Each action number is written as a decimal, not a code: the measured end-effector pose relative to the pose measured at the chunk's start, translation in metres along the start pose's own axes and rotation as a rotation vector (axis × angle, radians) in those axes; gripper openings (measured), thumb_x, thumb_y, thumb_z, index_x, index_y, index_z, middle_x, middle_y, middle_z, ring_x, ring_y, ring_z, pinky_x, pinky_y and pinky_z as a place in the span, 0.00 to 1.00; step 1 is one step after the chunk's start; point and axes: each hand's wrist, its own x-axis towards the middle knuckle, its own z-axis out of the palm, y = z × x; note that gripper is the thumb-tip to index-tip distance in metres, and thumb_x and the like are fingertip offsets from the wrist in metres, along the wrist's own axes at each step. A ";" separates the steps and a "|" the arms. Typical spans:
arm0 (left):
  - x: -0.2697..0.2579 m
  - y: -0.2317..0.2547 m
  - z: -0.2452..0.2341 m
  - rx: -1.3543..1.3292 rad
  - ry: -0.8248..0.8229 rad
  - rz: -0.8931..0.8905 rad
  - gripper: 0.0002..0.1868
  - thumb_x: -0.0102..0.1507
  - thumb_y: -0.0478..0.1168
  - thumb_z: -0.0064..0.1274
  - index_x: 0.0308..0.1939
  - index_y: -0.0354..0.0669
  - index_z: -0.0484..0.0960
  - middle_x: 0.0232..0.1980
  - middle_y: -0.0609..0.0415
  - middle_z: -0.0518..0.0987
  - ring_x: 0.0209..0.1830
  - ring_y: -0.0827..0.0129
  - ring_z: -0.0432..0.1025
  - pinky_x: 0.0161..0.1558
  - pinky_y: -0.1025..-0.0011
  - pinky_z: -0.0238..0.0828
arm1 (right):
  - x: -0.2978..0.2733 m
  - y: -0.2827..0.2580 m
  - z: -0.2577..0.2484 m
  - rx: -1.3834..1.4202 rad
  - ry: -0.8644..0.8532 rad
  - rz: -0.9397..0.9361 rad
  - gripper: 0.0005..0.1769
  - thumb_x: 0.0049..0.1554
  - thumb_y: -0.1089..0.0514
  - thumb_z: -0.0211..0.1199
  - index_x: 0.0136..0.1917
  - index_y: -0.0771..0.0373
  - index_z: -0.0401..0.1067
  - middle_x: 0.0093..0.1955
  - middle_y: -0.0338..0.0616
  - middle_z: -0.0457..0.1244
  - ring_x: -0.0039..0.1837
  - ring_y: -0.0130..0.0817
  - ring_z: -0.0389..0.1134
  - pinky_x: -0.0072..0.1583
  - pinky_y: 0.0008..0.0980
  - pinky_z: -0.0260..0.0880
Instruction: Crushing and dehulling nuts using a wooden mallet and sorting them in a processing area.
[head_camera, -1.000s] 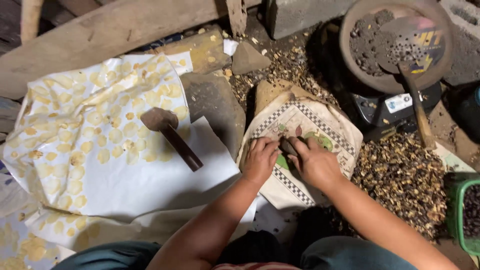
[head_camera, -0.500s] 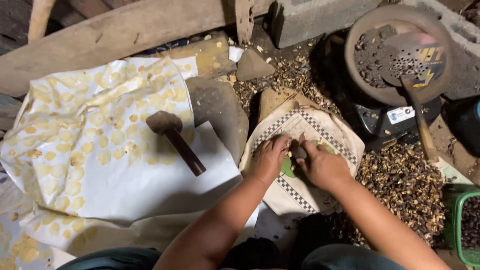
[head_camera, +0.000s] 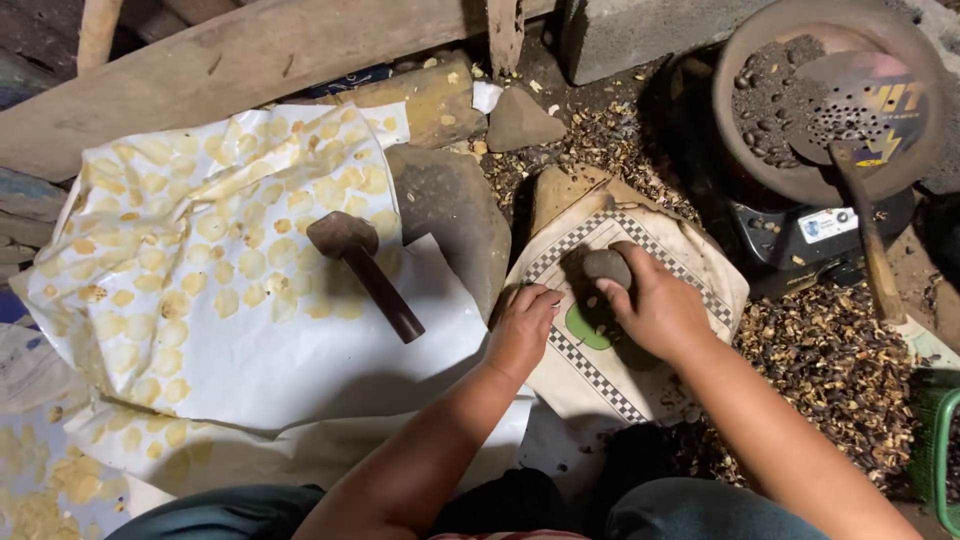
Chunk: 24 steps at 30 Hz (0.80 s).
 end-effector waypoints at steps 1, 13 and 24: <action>0.001 0.001 -0.001 0.020 0.010 0.019 0.16 0.65 0.32 0.54 0.57 0.46 0.79 0.55 0.49 0.78 0.57 0.51 0.71 0.59 0.58 0.70 | 0.001 -0.003 -0.003 -0.045 0.010 -0.021 0.29 0.60 0.40 0.60 0.70 0.51 0.62 0.56 0.56 0.68 0.46 0.55 0.73 0.46 0.50 0.73; 0.011 0.003 -0.004 -0.015 0.081 0.001 0.15 0.62 0.33 0.57 0.53 0.39 0.80 0.54 0.44 0.74 0.57 0.49 0.69 0.59 0.58 0.68 | 0.012 0.007 0.006 -0.112 -0.256 0.125 0.29 0.60 0.36 0.57 0.69 0.48 0.60 0.55 0.55 0.70 0.52 0.55 0.73 0.50 0.49 0.73; 0.021 0.020 -0.007 0.137 0.031 -0.178 0.23 0.58 0.43 0.63 0.57 0.46 0.80 0.64 0.48 0.72 0.66 0.49 0.64 0.67 0.54 0.60 | -0.013 0.000 0.017 -0.397 -0.083 -0.176 0.29 0.57 0.43 0.59 0.70 0.49 0.61 0.51 0.58 0.67 0.37 0.52 0.72 0.42 0.47 0.73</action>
